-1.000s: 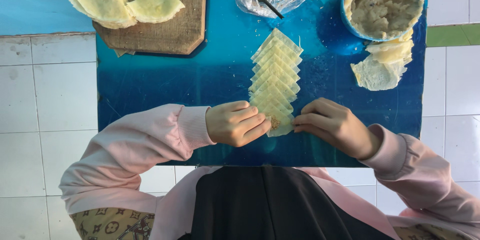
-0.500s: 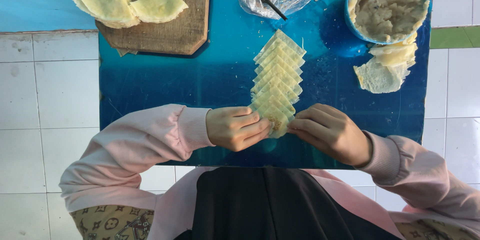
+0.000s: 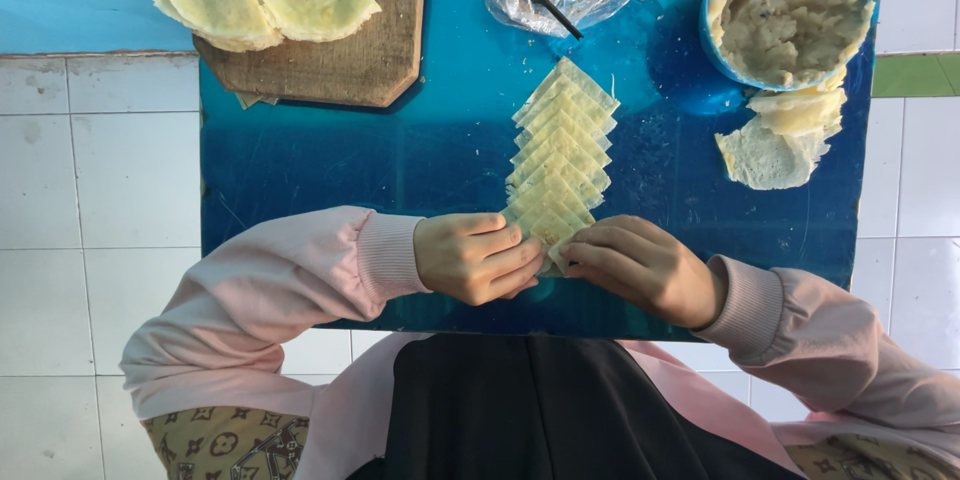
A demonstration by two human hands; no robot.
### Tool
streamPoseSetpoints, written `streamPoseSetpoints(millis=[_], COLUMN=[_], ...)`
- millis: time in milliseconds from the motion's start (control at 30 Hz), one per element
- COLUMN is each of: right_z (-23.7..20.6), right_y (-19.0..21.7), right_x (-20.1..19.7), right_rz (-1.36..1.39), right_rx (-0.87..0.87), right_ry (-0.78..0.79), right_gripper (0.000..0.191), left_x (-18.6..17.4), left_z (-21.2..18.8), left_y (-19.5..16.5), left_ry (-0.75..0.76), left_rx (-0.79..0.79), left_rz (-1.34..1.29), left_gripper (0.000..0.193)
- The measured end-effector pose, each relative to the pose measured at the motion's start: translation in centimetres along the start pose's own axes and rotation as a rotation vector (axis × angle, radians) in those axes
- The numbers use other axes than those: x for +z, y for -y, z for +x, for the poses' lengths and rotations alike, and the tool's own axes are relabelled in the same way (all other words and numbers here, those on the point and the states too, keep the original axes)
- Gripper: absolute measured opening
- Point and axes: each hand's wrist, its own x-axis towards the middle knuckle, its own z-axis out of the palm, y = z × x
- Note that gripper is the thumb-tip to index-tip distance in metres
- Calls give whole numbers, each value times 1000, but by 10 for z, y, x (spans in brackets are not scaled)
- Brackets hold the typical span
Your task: The person layers thin square pastry wrappers in an overlapping diamond pattern on a blue table, spooning brown filling from a plastic-covered bowl onto the stack with a spoon, then folds the edges of the wrapper stack over the filling by hand. Folded pastry pieces rest on a wooden cutting board beside the work area.
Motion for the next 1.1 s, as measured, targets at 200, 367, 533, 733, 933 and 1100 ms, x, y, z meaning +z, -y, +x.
streamPoseSetpoints(millis=[200,367,533,733,933,1100], right_z=[-3,-6,-9,-9,-8,-7], right_y=[0,-2,-3,-4,-10,-11], right_x=[-5,-3,0,-2,-3,-1], right_rz=[-115,-179,-174,-204,-190,-184], right_rx=[-73,-103,-113,-141,-322,-325], right_ry=[90,110,105,108,137,154], right_gripper=[41,41,40,41,37,29], left_x=[0,-3,-7,-3,1,1], left_z=[-1,2,1,-1,-6,-2], left_y=[-1,0,0,-2,1,2], left_ry=[3,1,-1,42,117,109], left_rx=[-2,10,6,-18,-55,-56], left_rz=[11,22,31,-11,-178,-133], left_gripper=[27,31,29,23,15,26])
